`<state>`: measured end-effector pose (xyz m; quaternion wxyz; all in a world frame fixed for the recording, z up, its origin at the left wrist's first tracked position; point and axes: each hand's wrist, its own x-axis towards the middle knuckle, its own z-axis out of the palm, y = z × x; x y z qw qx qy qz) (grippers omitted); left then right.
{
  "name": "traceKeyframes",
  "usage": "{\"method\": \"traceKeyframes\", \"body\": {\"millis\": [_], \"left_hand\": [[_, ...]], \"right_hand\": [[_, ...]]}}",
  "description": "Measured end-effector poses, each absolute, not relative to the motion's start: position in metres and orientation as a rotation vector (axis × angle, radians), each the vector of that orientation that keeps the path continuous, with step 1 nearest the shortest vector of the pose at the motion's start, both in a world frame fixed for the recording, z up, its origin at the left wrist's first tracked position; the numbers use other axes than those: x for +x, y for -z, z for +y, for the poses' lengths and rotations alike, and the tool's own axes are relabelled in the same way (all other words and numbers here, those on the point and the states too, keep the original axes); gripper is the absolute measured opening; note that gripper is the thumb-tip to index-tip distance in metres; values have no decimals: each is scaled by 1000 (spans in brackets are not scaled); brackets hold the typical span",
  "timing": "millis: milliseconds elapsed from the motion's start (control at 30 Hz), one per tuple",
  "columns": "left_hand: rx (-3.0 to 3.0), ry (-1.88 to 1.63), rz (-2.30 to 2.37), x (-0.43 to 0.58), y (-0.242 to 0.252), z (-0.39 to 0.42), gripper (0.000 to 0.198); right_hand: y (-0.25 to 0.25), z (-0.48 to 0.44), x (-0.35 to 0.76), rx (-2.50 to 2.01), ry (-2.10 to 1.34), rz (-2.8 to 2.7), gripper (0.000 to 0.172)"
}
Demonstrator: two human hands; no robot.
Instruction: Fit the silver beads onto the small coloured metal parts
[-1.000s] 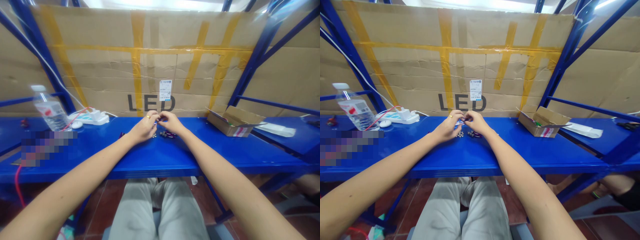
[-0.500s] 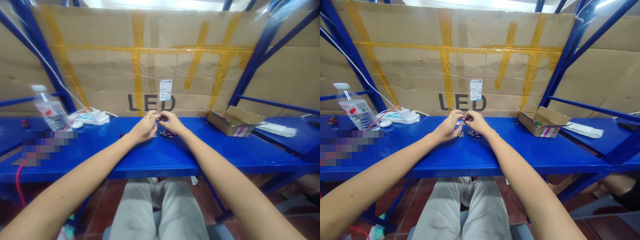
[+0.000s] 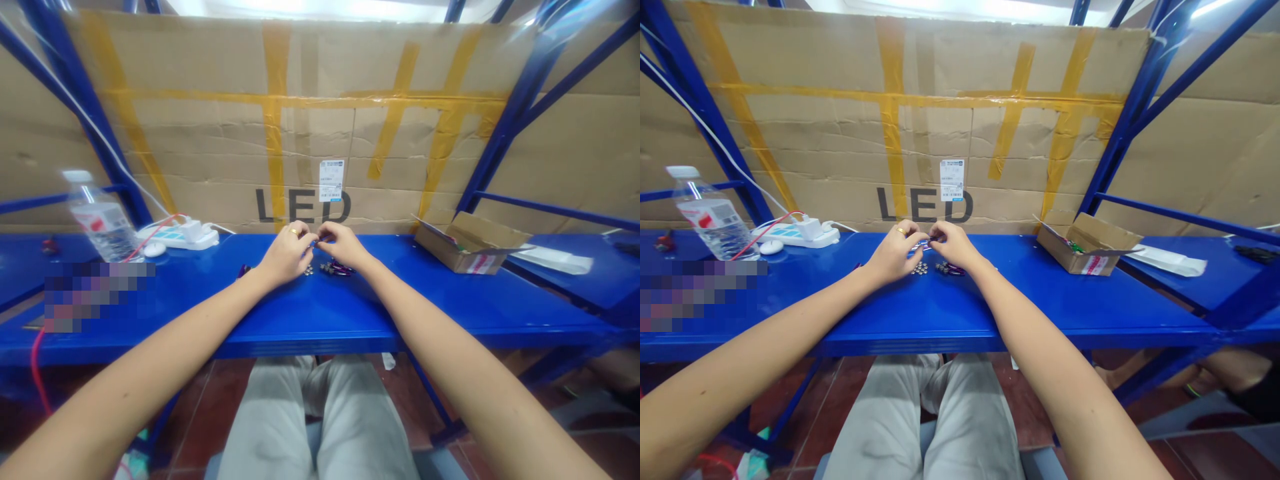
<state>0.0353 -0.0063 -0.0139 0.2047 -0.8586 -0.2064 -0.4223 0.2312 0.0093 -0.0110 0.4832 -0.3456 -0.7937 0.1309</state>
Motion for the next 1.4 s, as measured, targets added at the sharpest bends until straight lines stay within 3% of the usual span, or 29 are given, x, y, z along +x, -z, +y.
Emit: {"method": "traceKeyframes", "body": {"millis": [233, 567, 900, 1400], "left_hand": [[-2476, 1373, -381, 37, 12, -8, 32], [-2460, 1390, -422, 36, 15, -5, 28], [-2442, 1492, -472, 36, 18, 0, 30], [-2424, 1411, -585, 32, 16, 0, 40]], "right_hand": [[10, 8, 232, -852, -269, -1960, 12], [3, 5, 237, -814, -43, -1989, 11], [5, 6, 233, -724, -223, -1974, 12], [1, 1, 231, -778, -194, -1886, 8]]}}
